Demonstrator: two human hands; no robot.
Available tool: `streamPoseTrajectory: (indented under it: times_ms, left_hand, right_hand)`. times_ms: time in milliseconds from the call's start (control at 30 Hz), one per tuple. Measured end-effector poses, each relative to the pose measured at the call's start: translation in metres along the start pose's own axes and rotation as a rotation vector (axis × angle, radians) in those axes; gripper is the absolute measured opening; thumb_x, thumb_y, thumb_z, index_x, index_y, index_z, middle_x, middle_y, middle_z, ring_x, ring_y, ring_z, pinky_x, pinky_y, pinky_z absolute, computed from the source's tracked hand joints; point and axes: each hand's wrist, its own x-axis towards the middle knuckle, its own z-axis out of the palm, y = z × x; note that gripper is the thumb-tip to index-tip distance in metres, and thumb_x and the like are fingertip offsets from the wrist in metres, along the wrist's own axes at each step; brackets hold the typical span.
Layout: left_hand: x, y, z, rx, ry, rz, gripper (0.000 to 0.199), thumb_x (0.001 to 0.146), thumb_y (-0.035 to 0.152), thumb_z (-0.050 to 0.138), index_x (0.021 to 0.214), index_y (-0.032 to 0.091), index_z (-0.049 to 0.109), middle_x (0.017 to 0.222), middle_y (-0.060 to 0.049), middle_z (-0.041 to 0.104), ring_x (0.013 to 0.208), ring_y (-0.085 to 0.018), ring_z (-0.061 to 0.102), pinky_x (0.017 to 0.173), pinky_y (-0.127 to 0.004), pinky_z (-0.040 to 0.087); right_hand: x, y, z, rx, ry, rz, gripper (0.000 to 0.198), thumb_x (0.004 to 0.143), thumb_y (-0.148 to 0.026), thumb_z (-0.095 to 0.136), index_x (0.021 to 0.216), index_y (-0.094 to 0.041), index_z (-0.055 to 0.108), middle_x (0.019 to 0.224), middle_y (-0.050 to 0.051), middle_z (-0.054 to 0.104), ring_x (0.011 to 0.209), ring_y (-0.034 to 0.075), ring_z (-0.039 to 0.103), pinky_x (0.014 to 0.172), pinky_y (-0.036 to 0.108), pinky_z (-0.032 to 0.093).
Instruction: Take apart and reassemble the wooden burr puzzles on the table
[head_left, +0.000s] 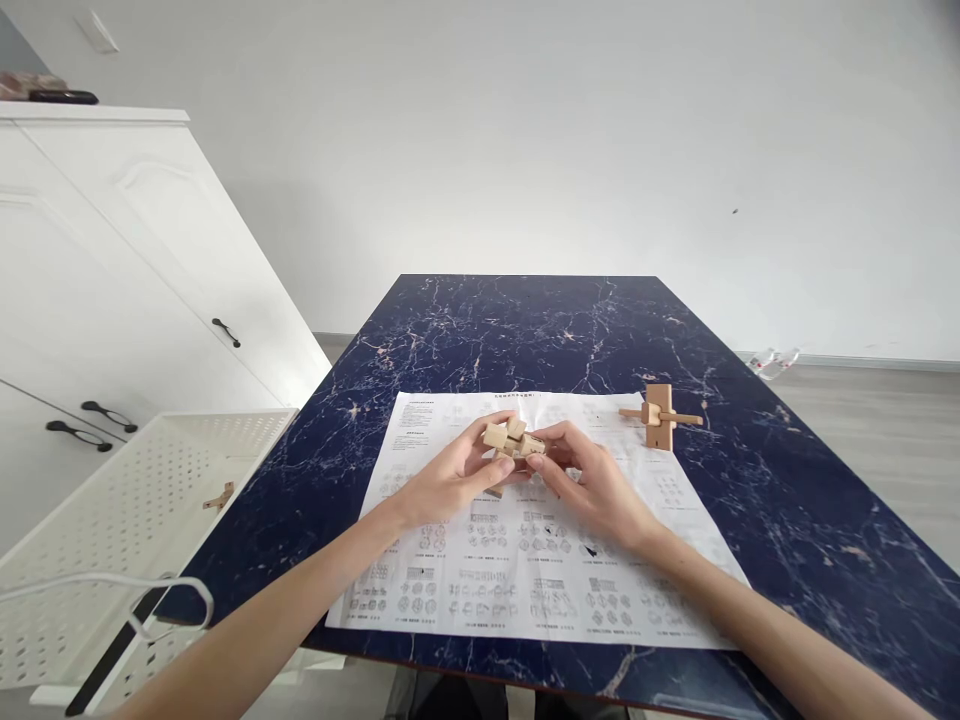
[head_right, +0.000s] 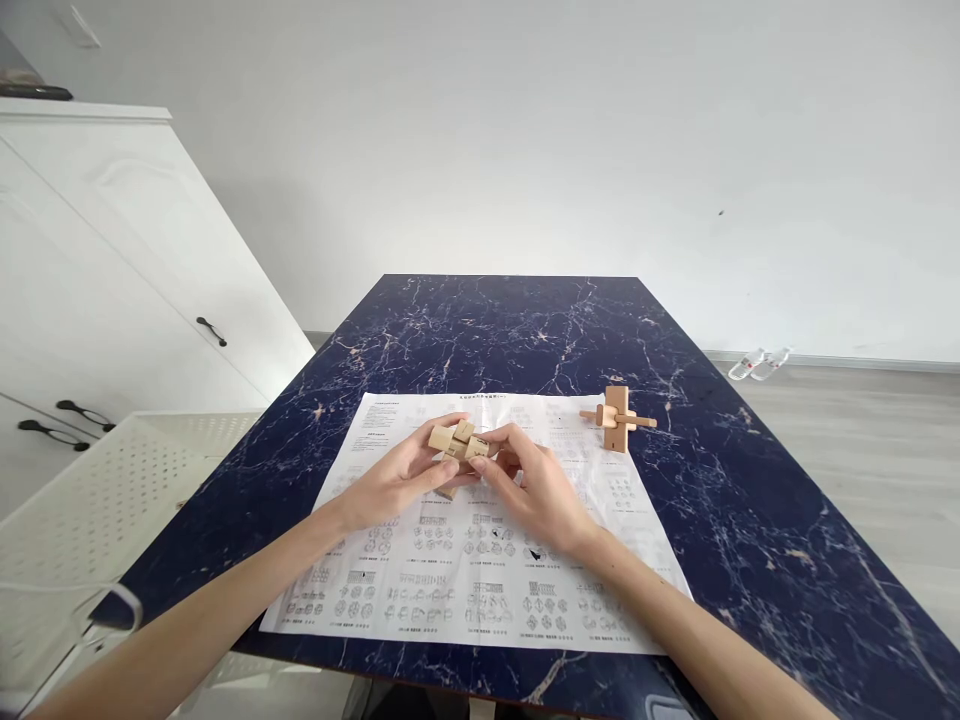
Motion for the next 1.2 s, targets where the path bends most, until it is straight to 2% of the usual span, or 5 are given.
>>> streamPoseTrajectory:
  times_ms: [133, 400, 667, 1033, 1200]
  left_hand:
    - [0.000, -0.001, 0.002, -0.007, -0.009, 0.034, 0.057, 0.103, 0.031, 0.070, 0.154, 0.031, 0.045, 0.151, -0.013, 0.061, 0.135, -0.030, 0.065, 0.116, -0.052, 0.053]
    - [0.000, 0.000, 0.007, 0.012, -0.058, 0.090, 0.049, 0.103, 0.030, 0.070, 0.149, 0.031, 0.052, 0.147, -0.011, 0.064, 0.135, -0.031, 0.066, 0.114, -0.051, 0.055]
    - [0.000, 0.003, 0.009, 0.022, -0.019, 0.070, 0.049, 0.103, 0.033, 0.071, 0.148, 0.029, 0.052, 0.149, -0.013, 0.063, 0.131, -0.031, 0.068, 0.109, -0.050, 0.059]
    - [0.000, 0.004, 0.003, 0.152, 0.046, 0.113, 0.034, 0.109, 0.046, 0.058, 0.134, 0.022, 0.060, 0.130, -0.014, 0.072, 0.108, -0.024, 0.077, 0.097, -0.041, 0.063]
    - [0.000, 0.004, 0.002, 0.129, 0.015, 0.100, 0.034, 0.109, 0.046, 0.057, 0.135, 0.023, 0.059, 0.135, -0.014, 0.070, 0.103, -0.024, 0.079, 0.094, -0.041, 0.064]
  right_hand:
    - [0.000, -0.002, -0.001, -0.084, 0.029, -0.038, 0.028, 0.106, -0.052, 0.056, 0.108, -0.024, 0.060, 0.082, 0.005, 0.074, 0.070, 0.021, 0.065, 0.061, 0.033, 0.044]
    - [0.001, 0.000, -0.003, -0.202, 0.093, -0.078, 0.041, 0.109, -0.058, 0.046, 0.087, -0.025, 0.057, 0.067, 0.001, 0.062, 0.057, 0.017, 0.051, 0.056, 0.031, 0.041]
    - [0.001, 0.008, -0.008, -0.321, 0.038, -0.220, 0.031, 0.109, -0.051, 0.051, 0.108, -0.023, 0.065, 0.079, 0.005, 0.071, 0.061, 0.018, 0.060, 0.060, 0.032, 0.044]
    - [0.002, 0.000, -0.002, -0.146, -0.058, -0.024, 0.041, 0.108, -0.057, 0.048, 0.089, -0.024, 0.063, 0.076, 0.003, 0.067, 0.062, 0.017, 0.051, 0.059, 0.032, 0.039]
    - [0.002, 0.000, -0.002, -0.100, -0.077, -0.005, 0.046, 0.109, -0.059, 0.046, 0.083, -0.024, 0.059, 0.069, 0.000, 0.058, 0.061, 0.016, 0.045, 0.059, 0.032, 0.036]
